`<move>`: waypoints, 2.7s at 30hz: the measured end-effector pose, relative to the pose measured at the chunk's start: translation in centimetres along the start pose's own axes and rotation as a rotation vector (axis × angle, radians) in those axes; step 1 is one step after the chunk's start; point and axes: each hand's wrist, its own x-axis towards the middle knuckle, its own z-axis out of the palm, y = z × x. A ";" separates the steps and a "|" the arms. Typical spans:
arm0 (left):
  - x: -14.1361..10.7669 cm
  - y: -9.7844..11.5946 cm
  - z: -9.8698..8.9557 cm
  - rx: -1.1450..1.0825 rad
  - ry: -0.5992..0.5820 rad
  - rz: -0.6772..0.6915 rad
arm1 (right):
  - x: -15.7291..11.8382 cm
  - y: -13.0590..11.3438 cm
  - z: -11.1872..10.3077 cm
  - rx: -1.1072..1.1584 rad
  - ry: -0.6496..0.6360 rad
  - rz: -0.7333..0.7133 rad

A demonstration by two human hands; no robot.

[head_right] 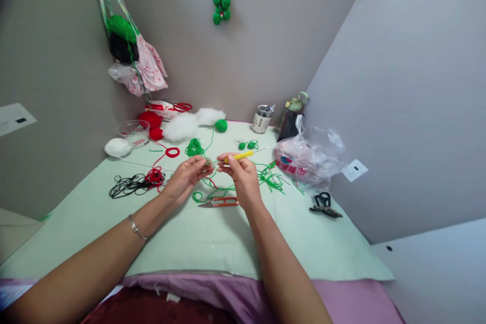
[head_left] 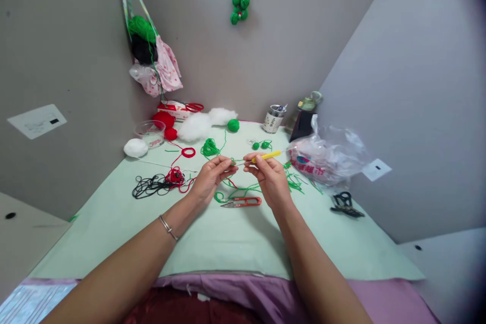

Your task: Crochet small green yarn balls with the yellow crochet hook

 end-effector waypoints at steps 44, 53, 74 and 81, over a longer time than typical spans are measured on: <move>0.3 -0.5 -0.6 0.041 0.039 -0.010 | -0.4 -0.4 -0.1 -0.288 0.168 -0.189; 0.3 -0.6 -0.6 0.061 0.033 -0.015 | -0.9 0.6 0.0 -0.517 0.111 -0.364; 0.0 -0.5 -0.3 0.050 -0.029 -0.026 | -1.1 1.5 0.2 -0.848 -0.007 -0.528; -0.2 0.0 0.1 0.066 -0.095 -0.050 | -1.2 1.8 0.4 -0.780 -0.044 -0.466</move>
